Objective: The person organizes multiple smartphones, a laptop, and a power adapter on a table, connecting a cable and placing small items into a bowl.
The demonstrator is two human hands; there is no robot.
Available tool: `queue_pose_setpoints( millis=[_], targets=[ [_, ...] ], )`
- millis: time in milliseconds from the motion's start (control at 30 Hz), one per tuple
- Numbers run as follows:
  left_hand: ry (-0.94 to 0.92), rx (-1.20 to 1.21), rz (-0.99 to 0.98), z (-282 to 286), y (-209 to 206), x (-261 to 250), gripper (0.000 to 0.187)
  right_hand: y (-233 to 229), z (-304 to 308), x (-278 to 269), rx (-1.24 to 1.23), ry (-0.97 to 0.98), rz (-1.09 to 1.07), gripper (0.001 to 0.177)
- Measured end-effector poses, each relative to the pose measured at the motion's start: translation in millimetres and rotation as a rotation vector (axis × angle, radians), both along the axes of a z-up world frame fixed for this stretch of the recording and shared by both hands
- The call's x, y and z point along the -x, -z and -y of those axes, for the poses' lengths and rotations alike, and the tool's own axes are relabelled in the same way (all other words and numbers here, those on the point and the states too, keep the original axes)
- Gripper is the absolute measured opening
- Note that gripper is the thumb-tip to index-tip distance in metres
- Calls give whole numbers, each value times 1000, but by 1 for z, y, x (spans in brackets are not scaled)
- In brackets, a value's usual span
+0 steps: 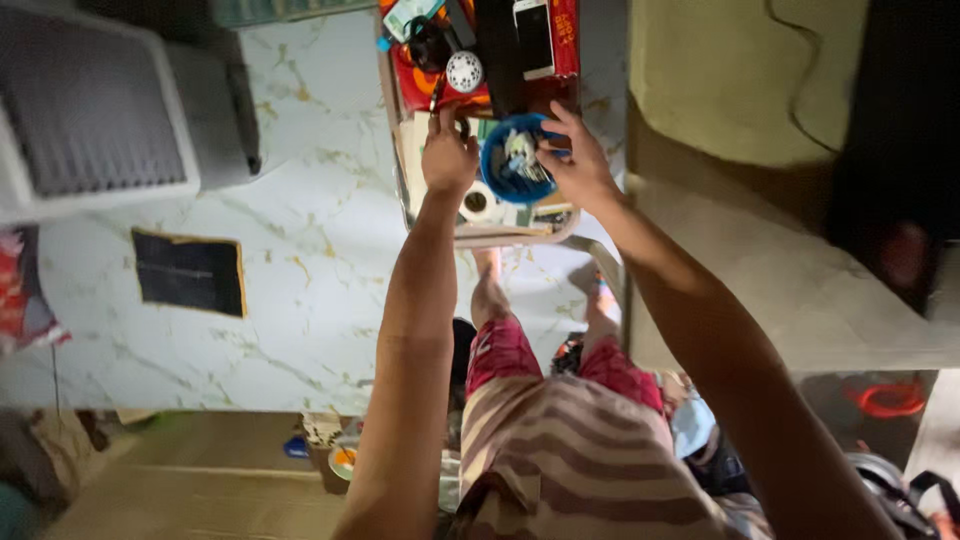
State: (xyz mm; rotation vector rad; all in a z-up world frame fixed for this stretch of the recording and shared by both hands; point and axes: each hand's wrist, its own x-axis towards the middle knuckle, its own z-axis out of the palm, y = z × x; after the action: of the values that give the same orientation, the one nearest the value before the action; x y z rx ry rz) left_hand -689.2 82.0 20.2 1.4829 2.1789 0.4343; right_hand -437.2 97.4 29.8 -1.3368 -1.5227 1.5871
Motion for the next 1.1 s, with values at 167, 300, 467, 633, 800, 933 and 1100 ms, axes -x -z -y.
queue_pose_setpoints(
  millis=[167,300,467,633,800,933,1100],
  targets=[
    [150,24,39,-63,69,29,74,90,-63,63,635,233,-777,78],
    [315,172,-48,-97,109,41,101,118,-70,105,756,474,-631,87],
    [340,243,-97,-96,142,39,84,136,-71,134,793,612,-617,94],
    [195,309,-3,-111,153,40,72,92,-81,126,675,590,-484,89],
    [115,-5,149,-96,130,46,63,49,-73,98,595,528,-541,79],
    [68,-224,125,-79,82,39,66,32,-36,65,-6,175,-220,69],
    [60,-391,61,-56,-14,12,63,19,-18,53,579,547,-608,64]
  ],
)
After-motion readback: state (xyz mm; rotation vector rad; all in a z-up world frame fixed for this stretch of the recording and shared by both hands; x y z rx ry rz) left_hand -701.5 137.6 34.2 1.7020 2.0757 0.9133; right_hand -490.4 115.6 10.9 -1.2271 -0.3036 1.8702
